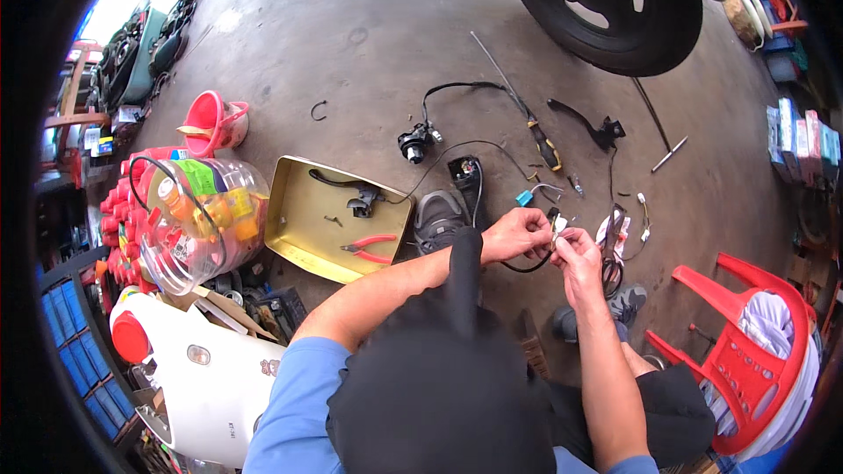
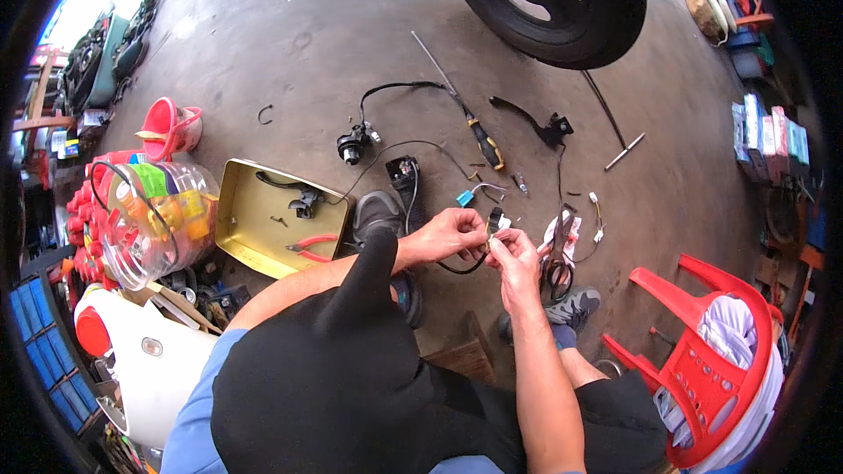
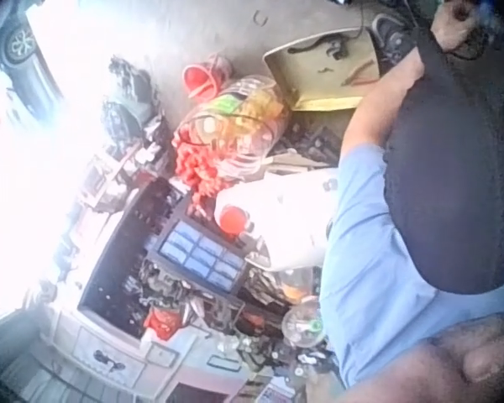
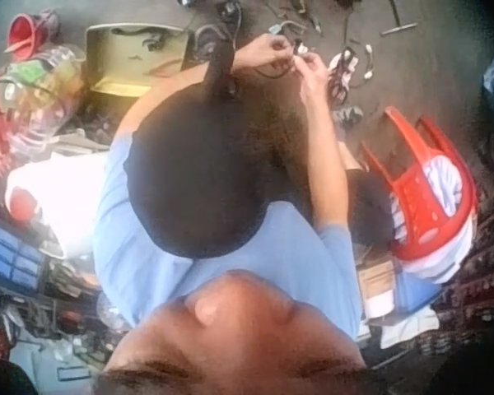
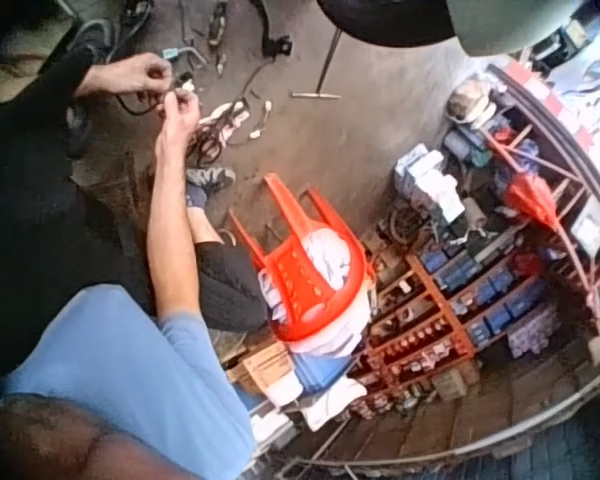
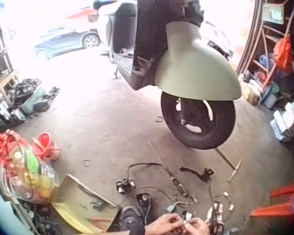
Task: Repairing and connecting wiring for a motorcycle handlebar switch assembly on a garage floor.
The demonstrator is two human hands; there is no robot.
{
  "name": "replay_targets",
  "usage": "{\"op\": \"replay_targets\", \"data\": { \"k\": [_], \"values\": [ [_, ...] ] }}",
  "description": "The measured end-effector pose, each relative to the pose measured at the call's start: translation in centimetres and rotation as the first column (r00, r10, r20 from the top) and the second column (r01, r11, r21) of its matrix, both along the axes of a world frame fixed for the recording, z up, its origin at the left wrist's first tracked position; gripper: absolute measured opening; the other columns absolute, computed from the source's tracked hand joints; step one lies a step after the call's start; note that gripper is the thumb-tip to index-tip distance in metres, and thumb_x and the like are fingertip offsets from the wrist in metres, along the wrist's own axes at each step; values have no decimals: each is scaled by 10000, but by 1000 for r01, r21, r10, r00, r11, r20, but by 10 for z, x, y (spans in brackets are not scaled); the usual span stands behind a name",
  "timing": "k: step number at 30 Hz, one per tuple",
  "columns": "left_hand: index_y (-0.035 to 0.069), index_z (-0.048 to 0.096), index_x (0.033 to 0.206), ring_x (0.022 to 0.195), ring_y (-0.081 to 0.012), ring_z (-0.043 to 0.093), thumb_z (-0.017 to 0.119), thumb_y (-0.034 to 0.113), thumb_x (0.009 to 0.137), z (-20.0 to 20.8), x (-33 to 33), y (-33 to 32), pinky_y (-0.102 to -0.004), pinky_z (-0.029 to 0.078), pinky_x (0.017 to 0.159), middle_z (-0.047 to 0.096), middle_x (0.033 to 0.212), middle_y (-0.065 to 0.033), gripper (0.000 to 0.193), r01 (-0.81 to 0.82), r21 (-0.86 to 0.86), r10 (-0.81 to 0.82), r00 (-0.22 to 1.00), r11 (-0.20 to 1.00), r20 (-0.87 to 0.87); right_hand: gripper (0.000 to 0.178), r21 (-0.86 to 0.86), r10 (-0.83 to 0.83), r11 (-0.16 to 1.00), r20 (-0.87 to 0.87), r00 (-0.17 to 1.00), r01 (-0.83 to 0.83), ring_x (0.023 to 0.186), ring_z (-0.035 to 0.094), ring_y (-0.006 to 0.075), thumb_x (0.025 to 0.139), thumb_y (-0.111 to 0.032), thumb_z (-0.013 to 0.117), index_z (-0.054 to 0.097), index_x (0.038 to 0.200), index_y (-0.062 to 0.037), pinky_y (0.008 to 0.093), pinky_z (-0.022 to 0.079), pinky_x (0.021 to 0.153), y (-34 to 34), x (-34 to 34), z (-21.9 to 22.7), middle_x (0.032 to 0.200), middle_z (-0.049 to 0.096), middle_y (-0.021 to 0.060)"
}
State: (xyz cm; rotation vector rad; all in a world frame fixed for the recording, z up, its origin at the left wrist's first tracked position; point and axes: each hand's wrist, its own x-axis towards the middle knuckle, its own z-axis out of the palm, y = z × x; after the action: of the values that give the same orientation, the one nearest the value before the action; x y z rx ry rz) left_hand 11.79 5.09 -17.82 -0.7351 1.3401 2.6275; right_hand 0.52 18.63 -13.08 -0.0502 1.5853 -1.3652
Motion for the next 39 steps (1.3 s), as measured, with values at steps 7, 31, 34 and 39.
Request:
{"op": "replay_targets", "data": {
  "k": [7,31,34,39],
  "values": [
    [39,557,918,704,-106,628,581,204,928,-1,-1,1,-246,501,599,627,802,-20,168,-31,18,31,999,999,-36,125,14,30,999,-34,999,-30,664,539,73,882,-99,626,564,980,-50,207,445,619,-3,-1,-3,819,579,-3],
    [47,539,937,768,-121,626,557,219,953,-2,1,-2,-261,516,670,657,855,-54,173,-25,73,25,1000,997,-5,105,-7,-31,999,45,998,32,675,568,95,920,-120,558,525,995,-54,242,465,654,-3,-2,1,825,593,20],
    [49,538,937,764,-120,627,556,215,953,-3,1,-2,-261,515,667,658,858,-52,168,-22,71,22,1000,997,-1,113,-16,-22,1000,25,999,23,677,571,104,910,-107,568,520,997,-53,246,466,654,-2,-3,-1,823,594,28],
    [57,535,938,771,-113,630,561,213,947,-3,2,-3,-250,507,668,660,867,-45,158,-12,63,11,1000,998,12,123,-29,-22,999,27,999,23,678,565,120,884,-74,593,526,982,-44,253,467,651,-4,-2,0,819,594,42]
  ]
}}
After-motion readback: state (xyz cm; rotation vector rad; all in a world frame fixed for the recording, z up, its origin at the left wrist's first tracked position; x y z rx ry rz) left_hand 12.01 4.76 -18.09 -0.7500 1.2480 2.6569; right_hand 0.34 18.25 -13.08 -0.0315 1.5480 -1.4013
